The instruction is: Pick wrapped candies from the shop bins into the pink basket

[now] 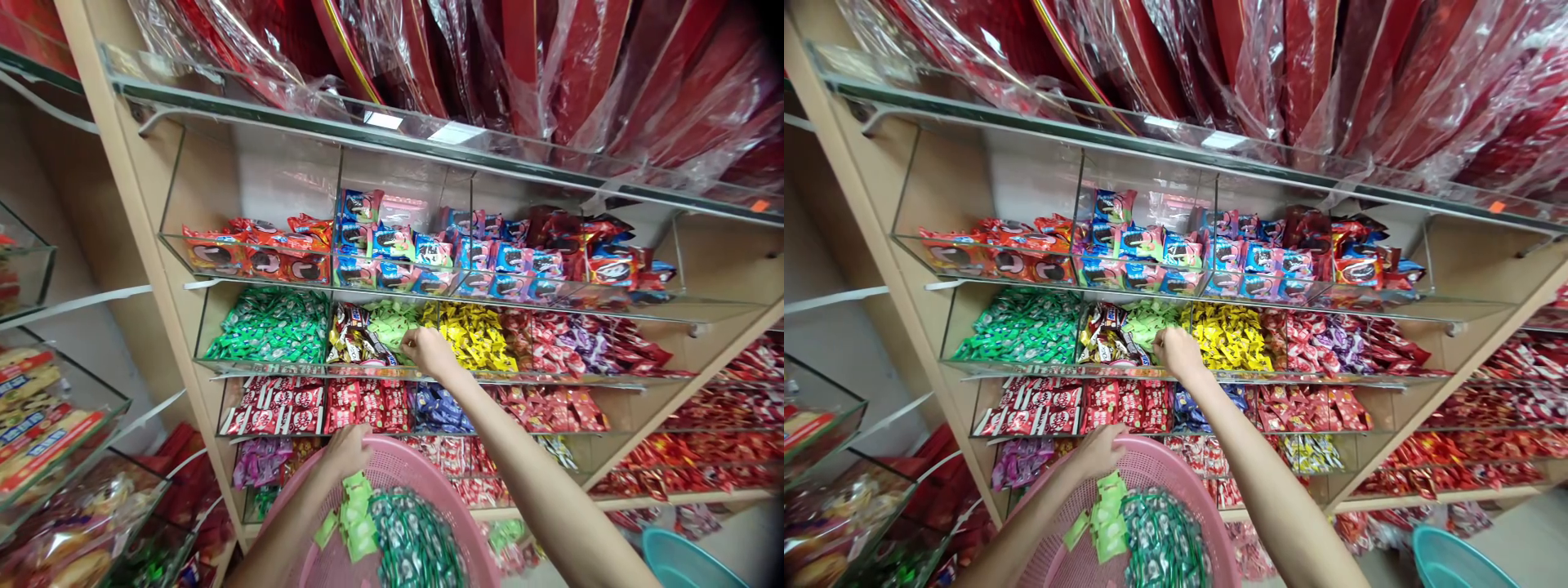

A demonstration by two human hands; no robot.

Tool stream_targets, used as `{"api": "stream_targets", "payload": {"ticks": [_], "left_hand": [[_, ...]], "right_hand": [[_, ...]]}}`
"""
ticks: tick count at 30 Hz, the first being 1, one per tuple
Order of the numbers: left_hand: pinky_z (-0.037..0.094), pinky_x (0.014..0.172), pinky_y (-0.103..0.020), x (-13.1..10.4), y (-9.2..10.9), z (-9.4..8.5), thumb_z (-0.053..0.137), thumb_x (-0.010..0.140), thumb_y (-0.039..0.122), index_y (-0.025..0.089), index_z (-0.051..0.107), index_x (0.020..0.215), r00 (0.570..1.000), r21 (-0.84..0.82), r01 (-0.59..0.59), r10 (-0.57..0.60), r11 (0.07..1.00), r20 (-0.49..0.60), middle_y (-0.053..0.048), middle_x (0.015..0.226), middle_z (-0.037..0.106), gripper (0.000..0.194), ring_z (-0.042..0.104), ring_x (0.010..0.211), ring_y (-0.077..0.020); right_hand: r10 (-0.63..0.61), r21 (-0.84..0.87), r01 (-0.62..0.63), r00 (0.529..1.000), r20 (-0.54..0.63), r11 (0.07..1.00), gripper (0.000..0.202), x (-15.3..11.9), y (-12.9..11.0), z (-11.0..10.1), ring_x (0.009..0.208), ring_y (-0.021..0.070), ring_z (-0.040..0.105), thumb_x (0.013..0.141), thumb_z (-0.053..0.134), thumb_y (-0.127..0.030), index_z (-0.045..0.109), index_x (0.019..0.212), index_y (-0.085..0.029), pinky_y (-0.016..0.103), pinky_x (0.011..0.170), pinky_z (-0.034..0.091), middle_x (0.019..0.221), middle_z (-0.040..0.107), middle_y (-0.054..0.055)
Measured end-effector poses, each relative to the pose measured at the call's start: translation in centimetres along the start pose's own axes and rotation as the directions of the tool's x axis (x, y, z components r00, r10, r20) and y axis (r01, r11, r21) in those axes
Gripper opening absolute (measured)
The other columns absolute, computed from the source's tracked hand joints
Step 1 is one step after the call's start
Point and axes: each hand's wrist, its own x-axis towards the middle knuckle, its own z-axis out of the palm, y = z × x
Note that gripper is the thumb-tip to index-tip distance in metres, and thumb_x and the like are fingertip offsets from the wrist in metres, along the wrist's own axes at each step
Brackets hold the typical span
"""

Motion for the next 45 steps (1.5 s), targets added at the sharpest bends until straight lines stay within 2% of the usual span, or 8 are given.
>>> {"api": "stream_targets", "payload": {"ticks": [5, 10, 15, 20, 25, 27, 36, 45], "left_hand": [[0.042, 0.071, -0.026, -0.2, -0.3, -0.3, 0.045, 0.081, 0.026, 0.019, 0.057, 0.090, 0.998, -0.030, 0.051, -0.053, 0.998, -0.043, -0.008, 0.096, 0.063, 0.017, 0.060, 0.084, -0.0185], [0.041, 0.075, -0.026, -0.1, -0.7, -0.3, 0.043, 0.082, 0.026, 0.018, 0.062, 0.084, 0.998, -0.128, 0.041, -0.047, 0.991, -0.039, -0.007, 0.100, 0.060, 0.020, 0.058, 0.085, -0.0172], [0.037, 0.063, -0.022, 0.8, -1.2, -0.4, 0.035, 0.086, 0.030, 0.018, 0.061, 0.070, 0.999, -0.229, 0.048, -0.045, 0.972, 0.017, -0.001, 0.074, 0.063, 0.033, 0.056, 0.073, -0.0153], [0.030, 0.055, -0.023, 0.9, -1.4, 0.0, 0.031, 0.087, 0.036, 0.018, 0.059, 0.066, 0.999, -0.280, 0.049, -0.048, 0.959, 0.011, 0.000, 0.066, 0.059, 0.039, 0.052, 0.066, -0.0152], [0.029, 0.054, -0.023, 0.5, -1.3, 0.5, 0.031, 0.088, 0.043, 0.018, 0.059, 0.066, 0.999, -0.296, 0.037, -0.043, 0.954, -0.016, 0.000, 0.063, 0.058, 0.043, 0.051, 0.064, -0.0145], [0.029, 0.055, -0.022, 0.4, -1.4, 0.6, 0.033, 0.087, 0.043, 0.018, 0.059, 0.066, 0.999, -0.297, 0.036, -0.046, 0.954, -0.026, 0.000, 0.064, 0.058, 0.042, 0.051, 0.064, -0.0142], [0.035, 0.064, -0.022, 0.0, -1.1, 0.4, 0.042, 0.084, 0.037, 0.021, 0.068, 0.080, 0.999, -0.284, 0.009, -0.023, 0.959, -0.046, 0.001, 0.075, 0.068, 0.031, 0.057, 0.074, -0.0158], [0.029, 0.057, -0.021, 0.2, -1.2, 0.9, 0.035, 0.089, 0.047, 0.018, 0.065, 0.070, 0.996, -0.266, -0.037, 0.012, 0.963, -0.094, 0.000, 0.067, 0.064, 0.046, 0.054, 0.063, -0.0134]], "right_hand": [[-0.015, 0.066, 0.021, 0.996, -0.089, 0.998, 0.021, -1.1, 0.9, -0.7, 0.072, 0.0160, 0.060, 0.085, 0.048, -0.027, 0.068, 0.085, -0.020, 0.023, 0.060, 0.034, 0.076, 0.067, 0.005], [-0.004, 0.444, 0.107, 0.974, -0.227, 0.889, 0.028, -4.8, 1.3, -1.0, 0.060, 0.0132, 0.051, 0.086, 0.047, -0.038, 0.065, 0.081, -0.017, 0.024, 0.058, 0.036, 0.067, 0.061, 0.003], [-0.088, 0.809, 0.011, 0.995, 0.050, 0.588, 0.030, -9.8, 0.7, 3.3, 0.053, 0.0098, 0.041, 0.083, 0.052, -0.043, 0.062, 0.079, -0.015, 0.022, 0.051, 0.035, 0.060, 0.052, -0.001], [-0.355, 0.764, -0.296, 0.751, 0.557, 0.573, 0.013, -11.7, -1.1, 12.1, 0.045, 0.0071, 0.040, 0.075, 0.058, -0.027, 0.061, 0.072, -0.014, 0.019, 0.044, 0.033, 0.054, 0.050, -0.004], [-0.354, 0.587, -0.262, 0.591, 0.725, 0.766, 0.005, -11.3, -4.2, 19.2, 0.047, 0.0078, 0.043, 0.067, 0.060, -0.013, 0.063, 0.065, -0.017, 0.019, 0.045, 0.036, 0.053, 0.051, -0.006], [-0.345, 0.571, -0.226, 0.605, 0.717, 0.790, 0.009, -11.4, -5.3, 20.8, 0.049, 0.0090, 0.044, 0.064, 0.061, -0.009, 0.061, 0.061, -0.017, 0.020, 0.048, 0.036, 0.052, 0.051, -0.006], [-0.164, 0.531, -0.047, 0.925, 0.344, 0.846, 0.015, -13.5, -5.9, 20.4, 0.069, 0.0140, 0.051, 0.072, 0.048, -0.010, 0.061, 0.077, -0.015, 0.023, 0.063, 0.036, 0.072, 0.061, 0.002], [-0.123, 0.346, -0.054, 0.874, 0.471, 0.937, 0.013, -13.6, -4.9, 11.9, 0.071, 0.0202, 0.059, 0.074, 0.052, -0.018, 0.065, 0.070, -0.015, 0.026, 0.061, 0.038, 0.075, 0.067, 0.008]]}}
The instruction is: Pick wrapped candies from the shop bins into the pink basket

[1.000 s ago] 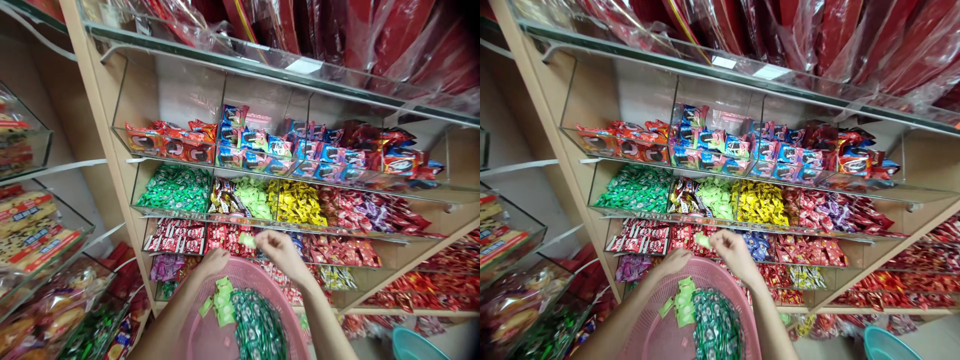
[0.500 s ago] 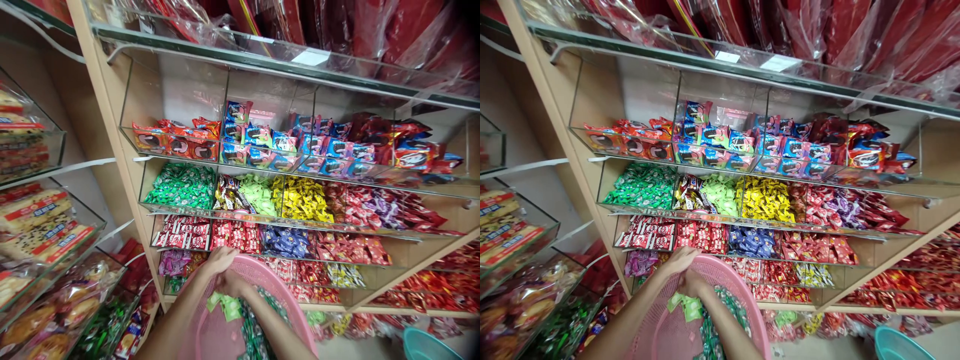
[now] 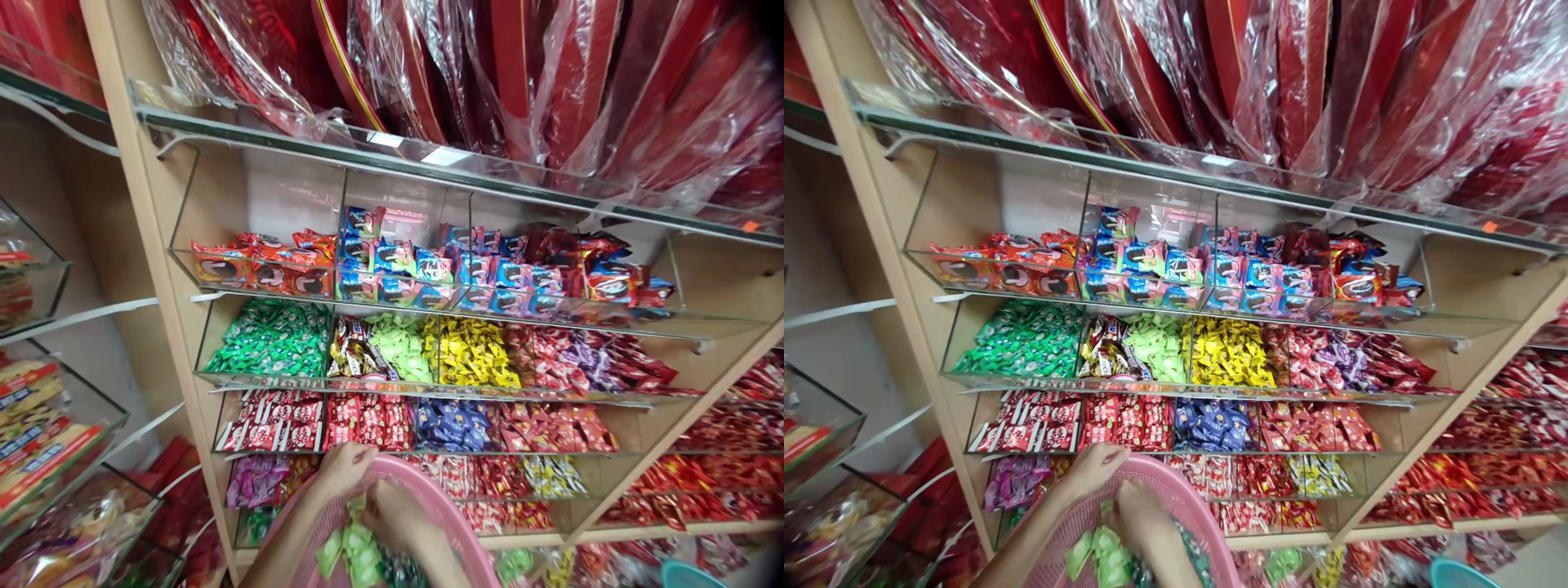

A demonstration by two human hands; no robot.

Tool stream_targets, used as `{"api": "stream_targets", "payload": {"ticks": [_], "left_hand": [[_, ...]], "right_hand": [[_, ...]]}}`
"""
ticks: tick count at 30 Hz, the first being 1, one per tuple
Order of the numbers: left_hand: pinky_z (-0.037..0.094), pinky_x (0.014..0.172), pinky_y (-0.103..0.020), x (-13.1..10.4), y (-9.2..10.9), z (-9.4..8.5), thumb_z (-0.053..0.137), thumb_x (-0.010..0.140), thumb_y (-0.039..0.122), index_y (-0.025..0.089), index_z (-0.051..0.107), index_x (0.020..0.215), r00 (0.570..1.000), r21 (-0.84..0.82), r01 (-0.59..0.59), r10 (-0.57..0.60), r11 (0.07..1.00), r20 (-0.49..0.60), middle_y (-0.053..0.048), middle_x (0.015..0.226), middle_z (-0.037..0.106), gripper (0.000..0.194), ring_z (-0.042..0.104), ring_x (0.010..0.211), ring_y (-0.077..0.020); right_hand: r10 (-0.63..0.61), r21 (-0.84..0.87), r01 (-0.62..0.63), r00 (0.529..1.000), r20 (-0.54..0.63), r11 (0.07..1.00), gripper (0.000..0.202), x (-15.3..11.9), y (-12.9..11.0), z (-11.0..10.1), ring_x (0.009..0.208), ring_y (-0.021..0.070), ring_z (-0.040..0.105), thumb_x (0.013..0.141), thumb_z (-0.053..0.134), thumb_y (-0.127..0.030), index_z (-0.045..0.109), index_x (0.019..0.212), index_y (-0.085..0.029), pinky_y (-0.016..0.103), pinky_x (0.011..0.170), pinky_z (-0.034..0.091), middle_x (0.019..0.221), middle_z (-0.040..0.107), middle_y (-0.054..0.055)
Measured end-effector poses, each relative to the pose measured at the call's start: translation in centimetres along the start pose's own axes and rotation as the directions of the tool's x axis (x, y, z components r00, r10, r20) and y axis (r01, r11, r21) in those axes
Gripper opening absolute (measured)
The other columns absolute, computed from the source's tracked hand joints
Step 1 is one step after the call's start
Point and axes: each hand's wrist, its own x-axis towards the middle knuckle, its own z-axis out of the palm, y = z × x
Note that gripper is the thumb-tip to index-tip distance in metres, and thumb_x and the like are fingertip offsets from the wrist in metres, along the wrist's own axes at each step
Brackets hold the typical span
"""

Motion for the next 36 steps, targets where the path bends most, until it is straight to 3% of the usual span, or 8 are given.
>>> {"api": "stream_targets", "payload": {"ticks": [2, 6, 8, 11, 14, 19, 25, 36], "left_hand": [[0.026, 0.054, -0.021, 0.1, -0.1, 0.0, 0.031, 0.090, 0.050, 0.018, 0.063, 0.066, 1.000, -0.002, 0.004, -0.004, 1.000, -0.008, 0.000, 0.062, 0.060, 0.051, 0.050, 0.059, -0.0125], [0.025, 0.053, -0.022, 0.1, -0.2, 0.1, 0.031, 0.089, 0.055, 0.018, 0.063, 0.068, 1.000, -0.003, 0.012, -0.012, 1.000, -0.019, 0.001, 0.060, 0.058, 0.053, 0.048, 0.056, -0.0120], [0.025, 0.054, -0.022, 0.2, -0.3, 0.2, 0.030, 0.089, 0.056, 0.018, 0.063, 0.068, 1.000, 0.002, 0.007, -0.007, 1.000, -0.020, 0.000, 0.060, 0.058, 0.055, 0.049, 0.056, -0.0124], [0.026, 0.054, -0.021, 0.2, -0.5, 0.4, 0.028, 0.089, 0.057, 0.019, 0.063, 0.068, 1.000, 0.024, -0.008, 0.008, 1.000, -0.028, 0.000, 0.061, 0.060, 0.057, 0.051, 0.057, -0.0126], [0.028, 0.057, -0.021, 0.2, -0.5, 0.4, 0.027, 0.089, 0.058, 0.020, 0.065, 0.071, 0.999, 0.019, -0.010, 0.010, 1.000, -0.032, 0.000, 0.064, 0.062, 0.057, 0.053, 0.060, -0.0133], [0.031, 0.060, -0.022, 0.0, -0.4, 0.3, 0.029, 0.089, 0.058, 0.021, 0.069, 0.078, 0.999, 0.007, 0.003, -0.003, 1.000, -0.033, -0.001, 0.068, 0.066, 0.056, 0.056, 0.065, -0.0152], [0.033, 0.063, -0.022, 0.0, -0.3, 0.1, 0.029, 0.088, 0.059, 0.022, 0.071, 0.085, 1.000, -0.002, 0.020, -0.020, 1.000, -0.023, -0.001, 0.072, 0.068, 0.056, 0.058, 0.069, -0.0165], [0.031, 0.062, -0.022, 0.1, -0.5, 0.3, 0.031, 0.089, 0.057, 0.020, 0.069, 0.078, 0.999, -0.003, 0.019, -0.019, 1.000, -0.037, -0.001, 0.067, 0.064, 0.054, 0.055, 0.067, -0.0159]], "right_hand": [[-0.050, 0.076, 0.047, 0.998, 0.029, 0.996, 0.017, -1.0, -0.7, -3.7, 0.056, 0.0150, 0.055, 0.074, 0.053, -0.017, 0.062, 0.059, -0.016, 0.024, 0.055, 0.036, 0.057, 0.062, 0.003], [-0.191, 0.071, 0.221, 0.936, -0.296, 0.973, 0.022, -1.4, -1.2, -11.1, 0.054, 0.0122, 0.052, 0.084, 0.049, -0.024, 0.066, 0.072, -0.017, 0.022, 0.054, 0.033, 0.058, 0.061, 0.000], [-0.165, -0.013, 0.178, 0.884, -0.436, 0.984, 0.023, -0.6, -1.2, -13.8, 0.056, 0.0127, 0.053, 0.087, 0.047, -0.028, 0.066, 0.079, -0.017, 0.022, 0.056, 0.033, 0.062, 0.063, 0.001], [-0.118, -0.185, 0.026, 0.855, -0.504, 0.982, 0.020, 1.6, -1.1, -15.9, 0.063, 0.0145, 0.058, 0.087, 0.048, -0.026, 0.066, 0.083, -0.019, 0.023, 0.059, 0.034, 0.069, 0.066, 0.003], [-0.094, -0.363, -0.099, 0.874, -0.477, 0.927, 0.017, 3.9, -1.2, -16.8, 0.076, 0.0185, 0.063, 0.085, 0.050, -0.025, 0.065, 0.092, -0.020, 0.024, 0.061, 0.035, 0.079, 0.068, 0.007], [-0.097, -0.514, -0.150, 0.901, -0.422, 0.845, 0.023, 6.3, -1.8, -17.4, 0.086, 0.0230, 0.064, 0.084, 0.050, -0.022, 0.059, 0.105, -0.020, 0.026, 0.061, 0.038, 0.093, 0.067, 0.010], [-0.116, -0.582, -0.130, 0.924, -0.365, 0.803, 0.026, 7.3, -2.9, -17.7, 0.092, 0.0233, 0.063, 0.082, 0.050, -0.015, 0.058, 0.106, -0.018, 0.027, 0.068, 0.043, 0.096, 0.066, 0.011], [-0.144, -0.574, -0.135, 0.899, -0.414, 0.808, 0.023, 7.8, -2.2, -17.4, 0.088, 0.0221, 0.064, 0.089, 0.041, -0.017, 0.058, 0.104, -0.019, 0.027, 0.067, 0.042, 0.093, 0.066, 0.011]]}}
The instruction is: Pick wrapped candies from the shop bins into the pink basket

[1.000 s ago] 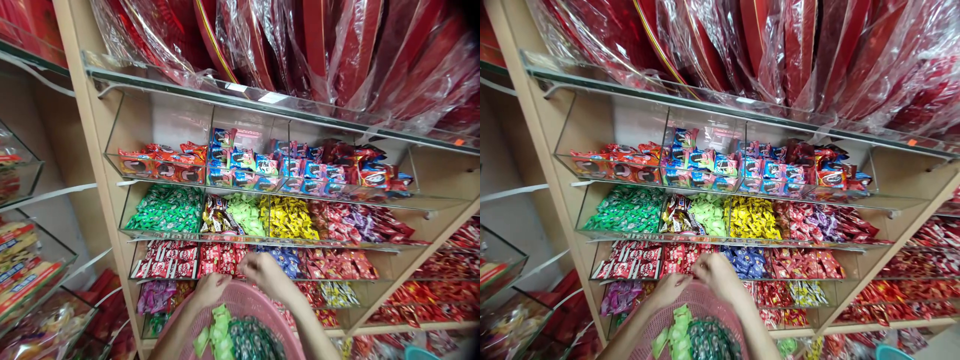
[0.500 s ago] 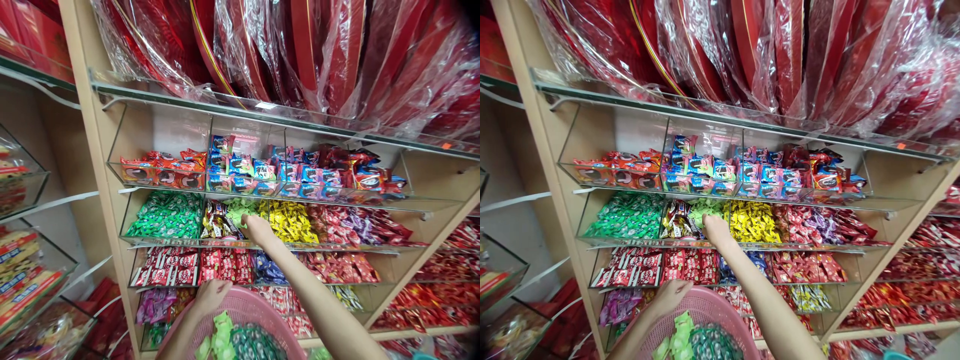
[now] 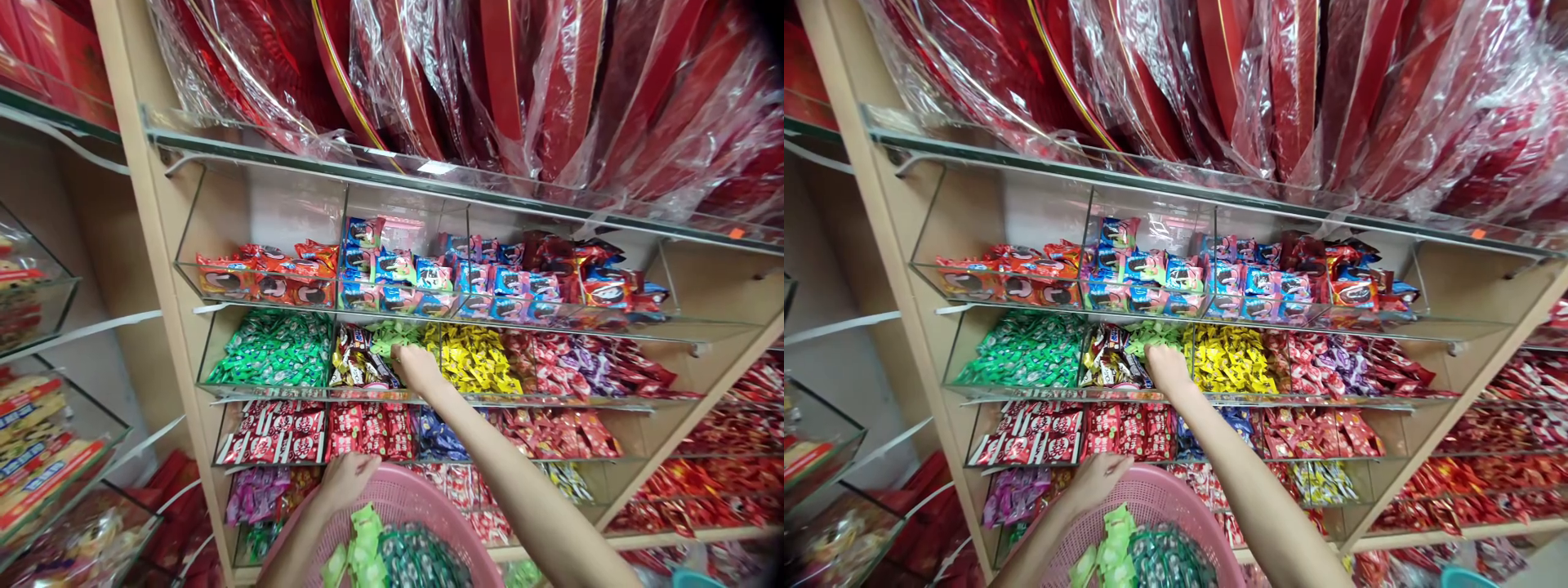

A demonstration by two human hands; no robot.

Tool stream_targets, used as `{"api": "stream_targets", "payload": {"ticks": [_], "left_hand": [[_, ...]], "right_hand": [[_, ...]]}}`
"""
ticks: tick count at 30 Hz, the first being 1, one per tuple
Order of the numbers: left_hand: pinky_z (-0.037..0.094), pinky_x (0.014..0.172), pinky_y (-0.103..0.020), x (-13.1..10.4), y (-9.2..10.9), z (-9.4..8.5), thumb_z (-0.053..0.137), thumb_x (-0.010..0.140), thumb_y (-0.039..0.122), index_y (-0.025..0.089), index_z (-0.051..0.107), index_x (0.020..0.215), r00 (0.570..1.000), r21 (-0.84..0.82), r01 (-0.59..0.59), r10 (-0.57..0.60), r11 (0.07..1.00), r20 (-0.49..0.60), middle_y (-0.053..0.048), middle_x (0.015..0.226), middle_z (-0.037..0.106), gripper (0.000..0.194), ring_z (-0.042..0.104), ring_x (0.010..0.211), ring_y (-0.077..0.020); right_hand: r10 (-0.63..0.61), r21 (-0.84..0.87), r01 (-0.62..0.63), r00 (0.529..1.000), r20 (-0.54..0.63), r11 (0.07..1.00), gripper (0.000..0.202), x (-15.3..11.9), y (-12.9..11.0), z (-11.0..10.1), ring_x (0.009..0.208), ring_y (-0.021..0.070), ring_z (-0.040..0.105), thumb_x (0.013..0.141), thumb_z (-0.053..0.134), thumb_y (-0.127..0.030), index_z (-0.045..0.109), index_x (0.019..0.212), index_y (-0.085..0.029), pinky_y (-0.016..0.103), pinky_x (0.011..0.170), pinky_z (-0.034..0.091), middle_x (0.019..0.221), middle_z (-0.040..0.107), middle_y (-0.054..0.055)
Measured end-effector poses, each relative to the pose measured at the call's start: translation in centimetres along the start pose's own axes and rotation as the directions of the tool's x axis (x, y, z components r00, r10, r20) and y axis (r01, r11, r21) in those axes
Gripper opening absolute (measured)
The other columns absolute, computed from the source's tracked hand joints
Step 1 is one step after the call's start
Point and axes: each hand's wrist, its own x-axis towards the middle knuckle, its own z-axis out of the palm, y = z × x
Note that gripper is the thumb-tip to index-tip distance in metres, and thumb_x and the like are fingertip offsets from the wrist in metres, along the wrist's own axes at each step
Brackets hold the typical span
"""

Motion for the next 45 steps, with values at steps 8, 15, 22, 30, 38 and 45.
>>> {"api": "stream_targets", "payload": {"ticks": [8, 15, 22, 30, 38, 45], "left_hand": [[0.024, 0.055, -0.022, 0.1, -0.2, -0.1, 0.028, 0.089, 0.058, 0.018, 0.063, 0.067, 0.998, 0.003, -0.058, 0.058, 0.998, 0.006, 0.002, 0.058, 0.056, 0.058, 0.047, 0.057, -0.0122], [0.022, 0.053, -0.023, 0.1, 0.0, -0.2, 0.032, 0.089, 0.054, 0.018, 0.063, 0.065, 0.999, 0.003, -0.044, 0.044, 0.999, -0.006, 0.002, 0.057, 0.054, 0.053, 0.044, 0.055, -0.0114], [0.025, 0.056, -0.021, 0.0, 0.1, -0.3, 0.034, 0.088, 0.054, 0.018, 0.068, 0.074, 0.999, -0.010, -0.028, 0.028, 1.000, 0.018, 0.000, 0.067, 0.064, 0.052, 0.052, 0.062, -0.0134], [0.032, 0.062, -0.021, -0.1, 0.2, -0.4, 0.036, 0.087, 0.055, 0.022, 0.072, 0.092, 0.999, -0.049, -0.024, 0.026, 0.999, 0.041, -0.001, 0.082, 0.071, 0.049, 0.058, 0.072, -0.0157], [0.025, 0.055, -0.021, 0.0, 0.2, -0.3, 0.034, 0.088, 0.054, 0.018, 0.069, 0.074, 0.998, 0.004, -0.060, 0.060, 0.998, 0.011, 0.000, 0.064, 0.063, 0.052, 0.051, 0.059, -0.0130], [0.023, 0.054, -0.022, 0.1, 0.3, -0.4, 0.036, 0.088, 0.053, 0.018, 0.068, 0.070, 1.000, 0.004, -0.025, 0.025, 1.000, 0.016, 0.001, 0.059, 0.059, 0.050, 0.048, 0.058, -0.0124]], "right_hand": [[0.051, 0.129, -0.042, 0.996, -0.068, 0.991, 0.022, -0.9, 1.4, 0.9, 0.077, 0.0190, 0.062, 0.089, 0.041, -0.024, 0.062, 0.096, -0.021, 0.024, 0.060, 0.033, 0.085, 0.067, 0.008], [0.094, 0.429, -0.026, 0.986, -0.138, 0.903, 0.016, -2.5, 3.1, 1.4, 0.060, 0.0136, 0.053, 0.082, 0.049, -0.024, 0.064, 0.080, -0.019, 0.023, 0.056, 0.029, 0.063, 0.062, 0.001], [0.218, 0.691, -0.046, 0.962, -0.163, 0.721, 0.017, -2.9, 4.0, 2.6, 0.050, 0.0111, 0.046, 0.076, 0.050, -0.029, 0.057, 0.066, -0.017, 0.022, 0.052, 0.031, 0.052, 0.054, -0.002], [0.320, 0.857, -0.012, 0.930, -0.179, 0.515, 0.030, -3.1, 3.9, 2.5, 0.045, 0.0108, 0.043, 0.075, 0.052, -0.046, 0.053, 0.066, -0.017, 0.023, 0.047, 0.033, 0.049, 0.049, -0.003], [0.321, 0.949, 0.073, 0.931, -0.175, 0.307, 0.040, -4.4, 3.7, 1.5, 0.042, 0.0073, 0.035, 0.074, 0.059, -0.056, 0.054, 0.075, -0.016, 0.020, 0.041, 0.027, 0.050, 0.045, -0.005], [0.076, 0.977, -0.075, 0.995, 0.061, 0.200, 0.038, -9.9, 1.9, 1.0, 0.040, 0.0059, 0.030, 0.077, 0.059, -0.054, 0.056, 0.081, -0.016, 0.019, 0.039, 0.023, 0.050, 0.044, -0.007]]}}
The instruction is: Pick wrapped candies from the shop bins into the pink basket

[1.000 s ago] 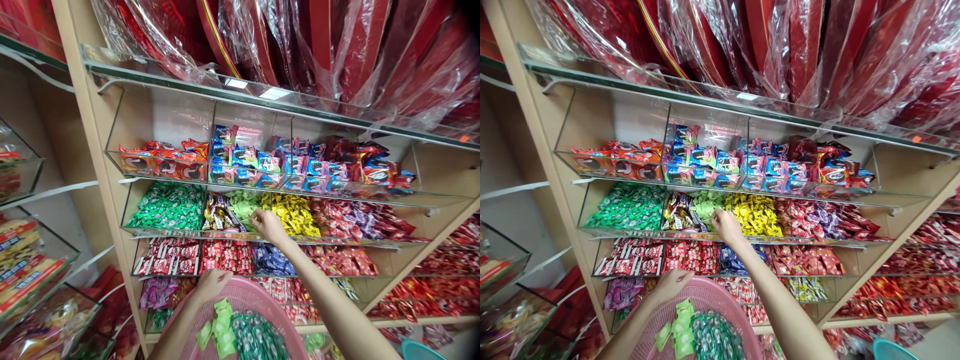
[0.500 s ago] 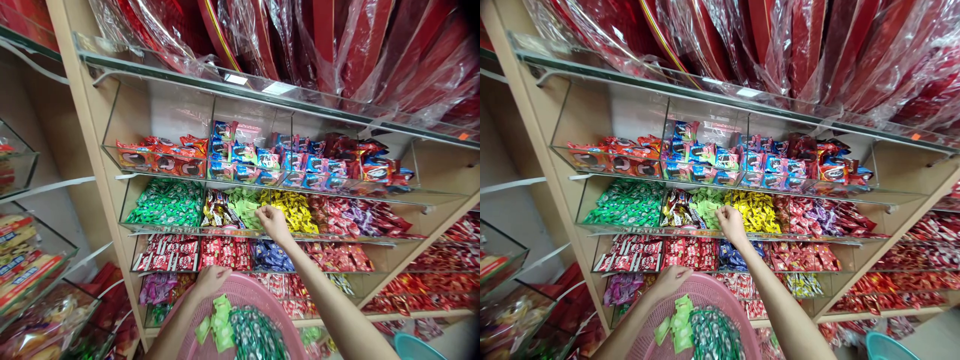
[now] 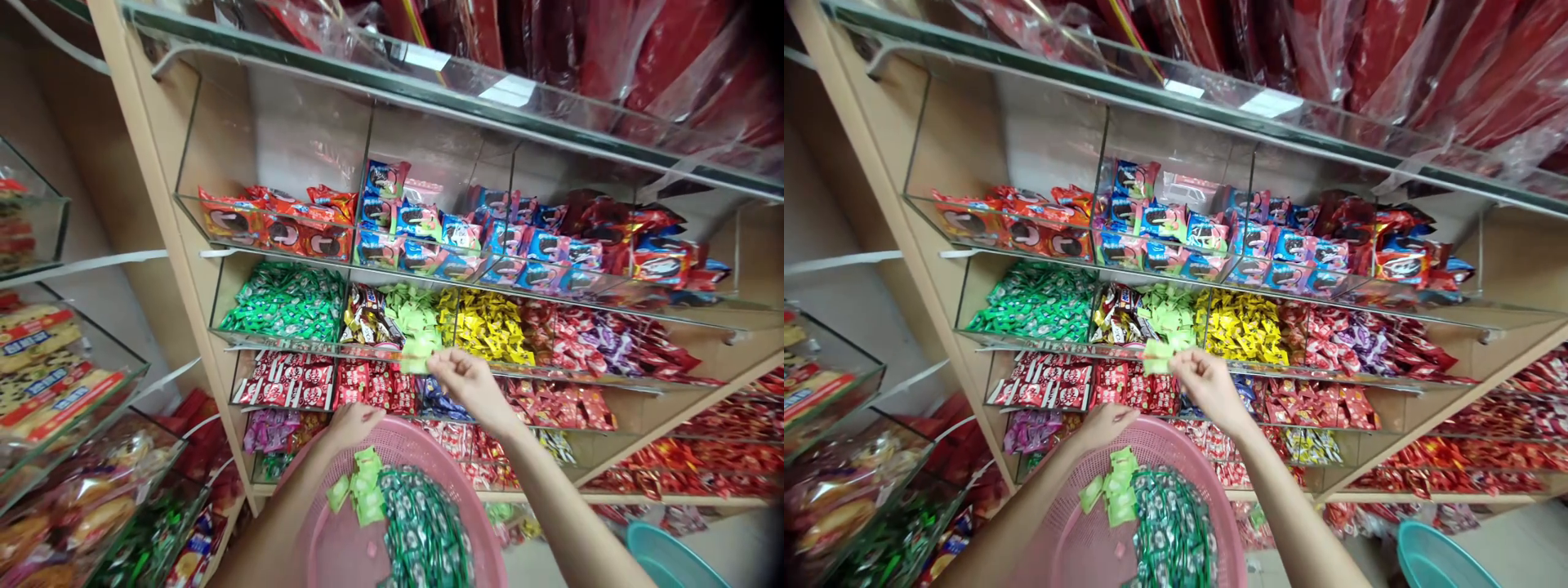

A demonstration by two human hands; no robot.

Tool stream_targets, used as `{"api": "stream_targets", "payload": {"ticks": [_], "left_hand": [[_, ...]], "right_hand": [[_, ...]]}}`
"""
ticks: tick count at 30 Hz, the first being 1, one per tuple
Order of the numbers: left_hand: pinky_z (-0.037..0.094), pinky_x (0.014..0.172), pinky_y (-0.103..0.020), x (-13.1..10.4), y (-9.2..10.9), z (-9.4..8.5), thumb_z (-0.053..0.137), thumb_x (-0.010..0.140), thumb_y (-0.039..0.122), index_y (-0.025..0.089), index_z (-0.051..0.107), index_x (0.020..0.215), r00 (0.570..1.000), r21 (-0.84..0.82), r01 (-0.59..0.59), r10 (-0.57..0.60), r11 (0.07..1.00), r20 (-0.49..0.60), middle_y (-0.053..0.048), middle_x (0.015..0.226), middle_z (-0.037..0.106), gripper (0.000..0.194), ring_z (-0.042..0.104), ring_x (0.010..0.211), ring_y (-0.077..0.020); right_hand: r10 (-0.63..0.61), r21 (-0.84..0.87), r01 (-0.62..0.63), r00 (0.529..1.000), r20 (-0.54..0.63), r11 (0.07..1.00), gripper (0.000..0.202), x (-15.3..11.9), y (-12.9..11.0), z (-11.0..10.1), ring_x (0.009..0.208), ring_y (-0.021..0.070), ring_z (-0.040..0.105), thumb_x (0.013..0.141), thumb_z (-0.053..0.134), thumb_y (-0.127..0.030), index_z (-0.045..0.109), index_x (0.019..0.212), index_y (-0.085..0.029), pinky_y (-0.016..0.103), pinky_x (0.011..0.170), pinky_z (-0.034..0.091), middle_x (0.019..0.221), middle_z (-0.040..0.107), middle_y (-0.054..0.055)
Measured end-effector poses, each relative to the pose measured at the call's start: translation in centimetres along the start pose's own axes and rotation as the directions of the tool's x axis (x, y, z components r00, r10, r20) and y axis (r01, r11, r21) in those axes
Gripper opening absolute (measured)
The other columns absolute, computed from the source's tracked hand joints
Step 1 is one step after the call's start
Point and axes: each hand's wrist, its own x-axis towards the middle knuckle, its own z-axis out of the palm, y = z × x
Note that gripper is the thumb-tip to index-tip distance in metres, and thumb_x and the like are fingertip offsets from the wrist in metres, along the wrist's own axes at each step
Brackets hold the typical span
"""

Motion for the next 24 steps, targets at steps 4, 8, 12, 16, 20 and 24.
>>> {"api": "stream_targets", "payload": {"ticks": [4, 8, 12, 16, 20, 24], "left_hand": [[0.022, 0.053, -0.022, 0.1, -0.2, 0.1, 0.043, 0.084, 0.055, 0.017, 0.069, 0.073, 1.000, -0.035, 0.009, -0.008, 0.999, 0.026, 0.001, 0.061, 0.060, 0.047, 0.049, 0.059, -0.0129], [0.022, 0.054, -0.022, 0.0, -0.2, 0.1, 0.036, 0.087, 0.056, 0.017, 0.069, 0.072, 1.000, -0.019, 0.011, -0.011, 1.000, 0.002, 0.001, 0.061, 0.060, 0.054, 0.049, 0.059, -0.0122], [0.026, 0.058, -0.022, -0.2, 0.0, 0.0, 0.039, 0.086, 0.056, 0.019, 0.071, 0.079, 1.000, -0.017, 0.021, -0.021, 1.000, 0.009, 0.000, 0.069, 0.065, 0.050, 0.054, 0.066, -0.0138], [0.028, 0.060, -0.022, -0.3, 0.2, -0.1, 0.041, 0.086, 0.055, 0.019, 0.072, 0.081, 0.999, -0.010, 0.036, -0.036, 0.999, 0.011, -0.002, 0.071, 0.068, 0.048, 0.056, 0.070, -0.0151], [0.030, 0.061, -0.021, -0.2, 0.1, -0.1, 0.043, 0.086, 0.054, 0.019, 0.073, 0.083, 0.999, -0.001, 0.044, -0.044, 0.999, 0.008, -0.002, 0.072, 0.069, 0.046, 0.057, 0.071, -0.0151], [0.033, 0.064, -0.021, 0.0, -0.1, 0.1, 0.043, 0.085, 0.054, 0.023, 0.072, 0.090, 0.999, -0.003, 0.037, -0.037, 0.999, 0.017, -0.001, 0.078, 0.071, 0.044, 0.060, 0.075, -0.0160]], "right_hand": [[0.133, -0.025, -0.133, 0.930, 0.341, 0.991, 0.032, -3.7, 4.7, 3.5, 0.046, 0.0066, 0.034, 0.077, 0.059, -0.047, 0.057, 0.074, -0.015, 0.020, 0.044, 0.026, 0.054, 0.045, -0.006], [0.302, -0.070, -0.306, 0.828, 0.472, 0.949, 0.022, -5.7, 10.4, 8.5, 0.044, 0.0061, 0.033, 0.073, 0.060, -0.031, 0.051, 0.059, -0.016, 0.019, 0.044, 0.025, 0.048, 0.042, -0.007], [0.473, -0.217, -0.422, 0.737, 0.483, 0.880, 0.019, -5.5, 12.9, 12.4, 0.042, 0.0054, 0.030, 0.070, 0.053, -0.015, 0.046, 0.052, -0.017, 0.019, 0.041, 0.021, 0.046, 0.037, -0.008], [0.525, -0.406, -0.364, 0.738, 0.423, 0.839, 0.020, -4.8, 13.4, 14.6, 0.043, 0.0048, 0.030, 0.066, 0.051, -0.008, 0.044, 0.050, -0.016, 0.018, 0.042, 0.023, 0.046, 0.034, -0.008], [0.507, -0.486, -0.306, 0.783, 0.360, 0.818, 0.015, -4.7, 14.1, 15.8, 0.048, 0.0057, 0.037, 0.064, 0.053, -0.006, 0.051, 0.053, -0.015, 0.018, 0.046, 0.028, 0.050, 0.042, -0.007], [0.470, -0.581, -0.251, 0.843, 0.262, 0.774, 0.012, -5.0, 14.8, 16.2, 0.061, 0.0103, 0.050, 0.064, 0.055, -0.005, 0.062, 0.062, -0.015, 0.021, 0.055, 0.033, 0.062, 0.057, -0.001]]}}
